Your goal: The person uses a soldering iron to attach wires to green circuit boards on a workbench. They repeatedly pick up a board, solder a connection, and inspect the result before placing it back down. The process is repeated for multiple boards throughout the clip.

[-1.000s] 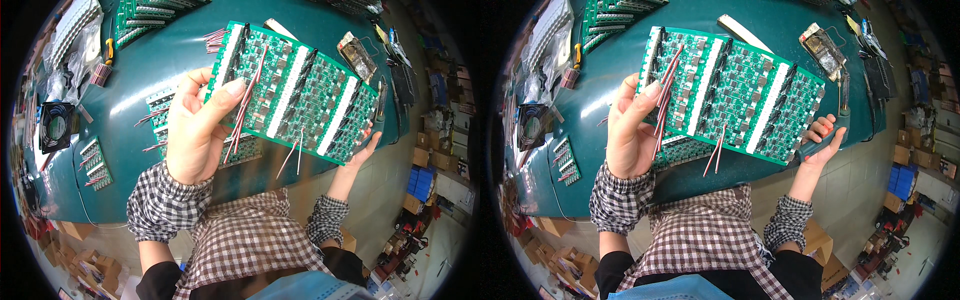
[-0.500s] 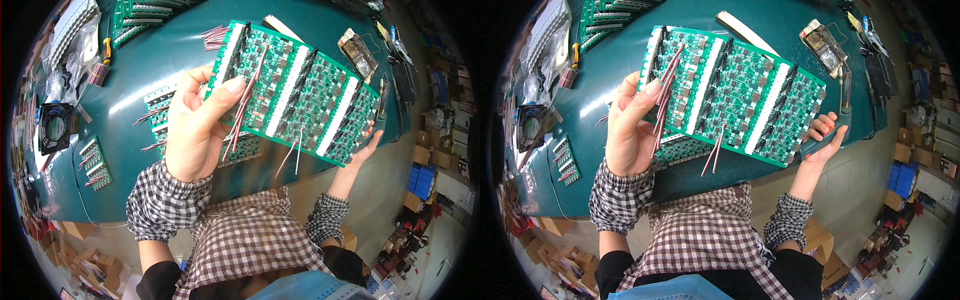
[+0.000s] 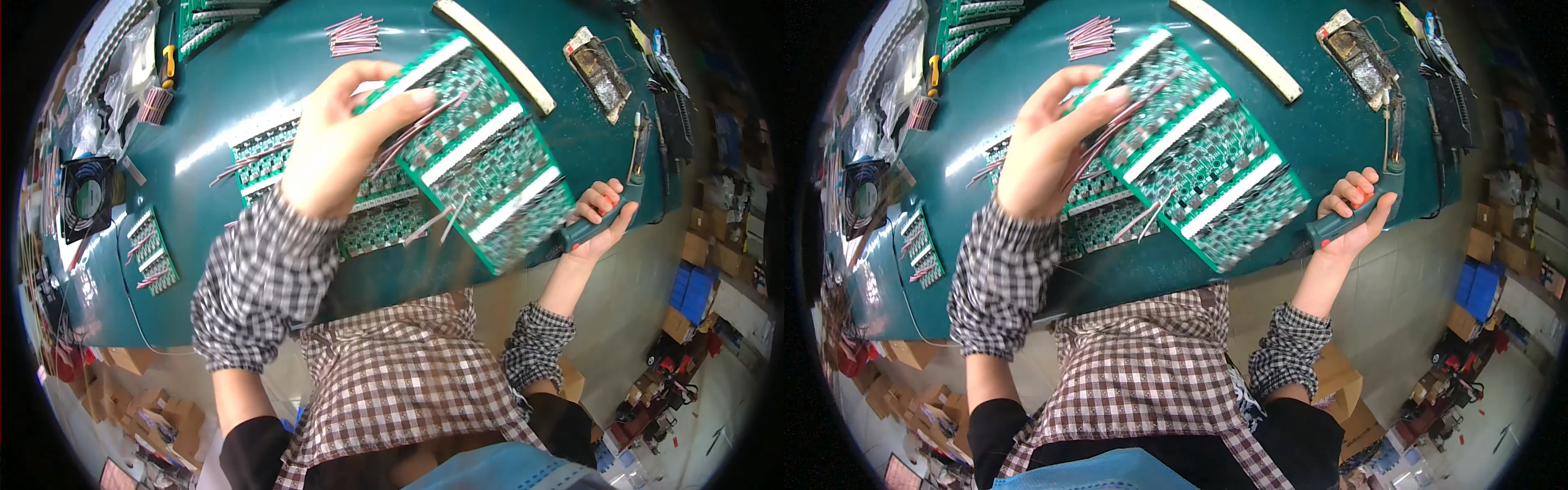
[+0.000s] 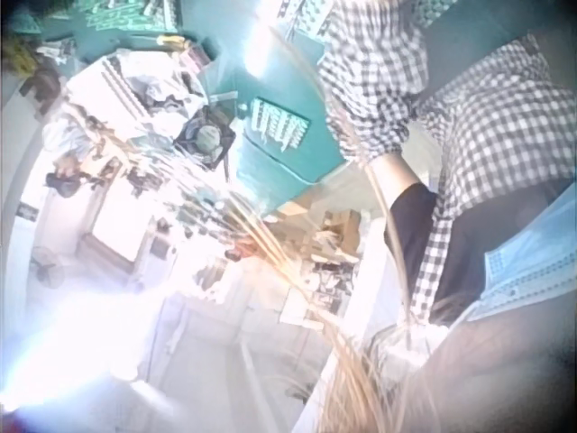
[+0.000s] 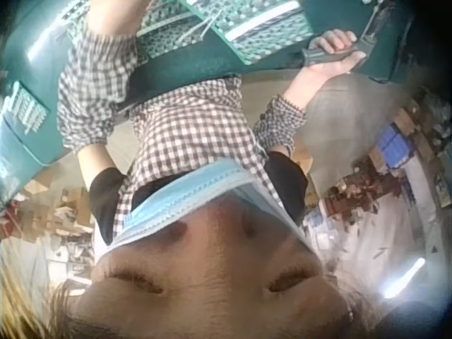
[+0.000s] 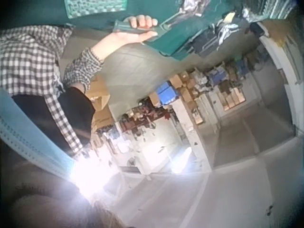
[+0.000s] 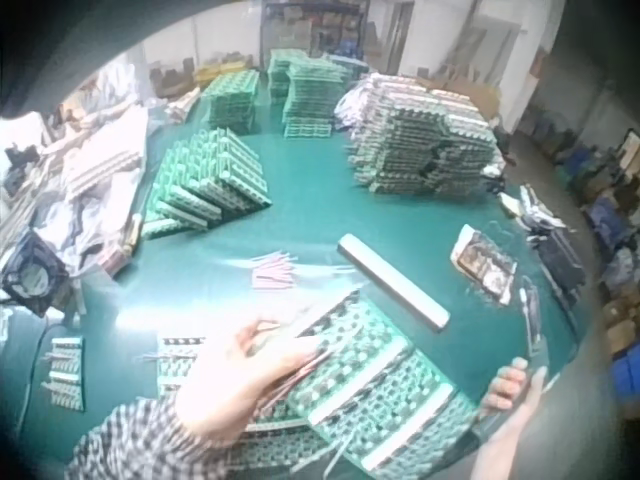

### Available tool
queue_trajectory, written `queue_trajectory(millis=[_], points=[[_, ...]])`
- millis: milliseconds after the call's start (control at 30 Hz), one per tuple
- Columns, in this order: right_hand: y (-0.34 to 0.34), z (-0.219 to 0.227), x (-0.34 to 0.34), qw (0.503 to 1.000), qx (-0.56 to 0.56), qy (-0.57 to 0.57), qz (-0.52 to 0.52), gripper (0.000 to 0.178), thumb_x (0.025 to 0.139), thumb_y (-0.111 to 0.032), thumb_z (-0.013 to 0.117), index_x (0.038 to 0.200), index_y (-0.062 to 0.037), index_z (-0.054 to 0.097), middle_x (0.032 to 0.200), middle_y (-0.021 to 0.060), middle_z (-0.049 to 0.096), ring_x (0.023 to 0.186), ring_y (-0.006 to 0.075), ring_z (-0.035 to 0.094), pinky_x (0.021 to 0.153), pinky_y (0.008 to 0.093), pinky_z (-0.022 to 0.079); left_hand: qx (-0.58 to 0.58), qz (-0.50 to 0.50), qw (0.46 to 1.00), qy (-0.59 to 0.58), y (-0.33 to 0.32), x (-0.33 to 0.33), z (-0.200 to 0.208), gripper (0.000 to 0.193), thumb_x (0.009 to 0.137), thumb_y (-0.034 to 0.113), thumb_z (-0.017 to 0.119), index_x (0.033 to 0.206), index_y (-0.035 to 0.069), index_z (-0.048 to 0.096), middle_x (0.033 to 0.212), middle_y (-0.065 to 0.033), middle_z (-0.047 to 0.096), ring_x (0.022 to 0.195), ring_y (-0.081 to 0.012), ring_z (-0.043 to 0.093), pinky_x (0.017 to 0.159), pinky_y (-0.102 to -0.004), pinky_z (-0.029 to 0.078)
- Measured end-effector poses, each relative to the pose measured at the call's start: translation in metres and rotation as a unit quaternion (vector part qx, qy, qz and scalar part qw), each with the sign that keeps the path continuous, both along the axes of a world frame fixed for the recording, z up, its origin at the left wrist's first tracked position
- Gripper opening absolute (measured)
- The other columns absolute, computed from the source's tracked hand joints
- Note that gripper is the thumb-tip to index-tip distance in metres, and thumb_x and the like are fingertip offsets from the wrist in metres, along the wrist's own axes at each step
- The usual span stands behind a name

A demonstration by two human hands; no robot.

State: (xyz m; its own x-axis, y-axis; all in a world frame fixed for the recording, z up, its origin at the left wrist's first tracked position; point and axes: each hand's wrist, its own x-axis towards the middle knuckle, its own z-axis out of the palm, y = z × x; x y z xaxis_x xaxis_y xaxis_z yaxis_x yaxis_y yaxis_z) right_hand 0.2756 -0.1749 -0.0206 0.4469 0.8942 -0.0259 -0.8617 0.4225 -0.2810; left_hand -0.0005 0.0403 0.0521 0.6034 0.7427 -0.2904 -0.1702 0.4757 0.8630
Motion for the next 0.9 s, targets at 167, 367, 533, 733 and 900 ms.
queue_trajectory(millis=[167, 367, 533, 733, 900], points=[[0.000, -0.001, -0.002, 0.999, 0.020, 0.019, 0.019, 0.035, 0.086, -0.029, 0.067, 0.107, -0.0069, 0.050, 0.088, 0.0017, 0.055, 0.077, 0.0131, 0.056, 0.060, 0.0258, 0.051, 0.160, -0.119, 0.970, 0.136, 0.031, 0.032, -0.044, 0.034, 0.080, 0.014, 0.073, 0.106, 0.002, 0.055, 0.088, -0.0052, 0.065, 0.077, -0.0093, 0.062, 0.067, -0.0214, 0.049], [0.001, 0.000, -0.006, 0.999, 0.024, 0.033, 0.025, 0.035, 0.085, -0.027, 0.069, 0.106, -0.0056, 0.050, 0.088, 0.0019, 0.054, 0.075, 0.0129, 0.054, 0.058, 0.0254, 0.051, 0.578, -0.030, 0.748, 0.326, 0.036, 0.037, -0.063, 0.031, 0.078, 0.025, 0.073, 0.102, 0.007, 0.066, 0.082, -0.0051, 0.060, 0.074, -0.0177, 0.061, 0.067, -0.0295, 0.048], [-0.001, 0.001, -0.006, 1.000, 0.001, 0.008, 0.018, 0.035, 0.085, -0.027, 0.068, 0.105, -0.0047, 0.050, 0.088, 0.0021, 0.054, 0.074, 0.0127, 0.053, 0.057, 0.0254, 0.051, 0.584, -0.080, 0.724, 0.356, 0.038, 0.035, -0.054, 0.029, 0.079, 0.028, 0.071, 0.101, 0.010, 0.069, 0.085, -0.0085, 0.058, 0.077, -0.0246, 0.060, 0.069, -0.0341, 0.048], [0.000, 0.003, -0.006, 1.000, -0.001, 0.001, 0.016, 0.035, 0.086, -0.027, 0.068, 0.105, -0.0049, 0.049, 0.088, 0.0020, 0.054, 0.075, 0.0127, 0.053, 0.057, 0.0253, 0.051, 0.663, -0.045, 0.678, 0.315, 0.047, 0.032, -0.059, 0.023, 0.080, 0.022, 0.070, 0.099, 0.010, 0.070, 0.086, -0.0088, 0.058, 0.078, -0.0261, 0.060, 0.069, -0.0350, 0.048], [0.000, 0.003, -0.006, 1.000, -0.003, -0.004, 0.015, 0.035, 0.086, -0.027, 0.067, 0.105, -0.0050, 0.048, 0.088, 0.0020, 0.053, 0.076, 0.0131, 0.054, 0.057, 0.0258, 0.051, 0.625, -0.040, 0.713, 0.315, 0.035, 0.031, -0.040, 0.018, 0.078, 0.017, 0.070, 0.092, 0.006, 0.066, 0.082, -0.0107, 0.055, 0.077, -0.0272, 0.058, 0.069, -0.0355, 0.046]])
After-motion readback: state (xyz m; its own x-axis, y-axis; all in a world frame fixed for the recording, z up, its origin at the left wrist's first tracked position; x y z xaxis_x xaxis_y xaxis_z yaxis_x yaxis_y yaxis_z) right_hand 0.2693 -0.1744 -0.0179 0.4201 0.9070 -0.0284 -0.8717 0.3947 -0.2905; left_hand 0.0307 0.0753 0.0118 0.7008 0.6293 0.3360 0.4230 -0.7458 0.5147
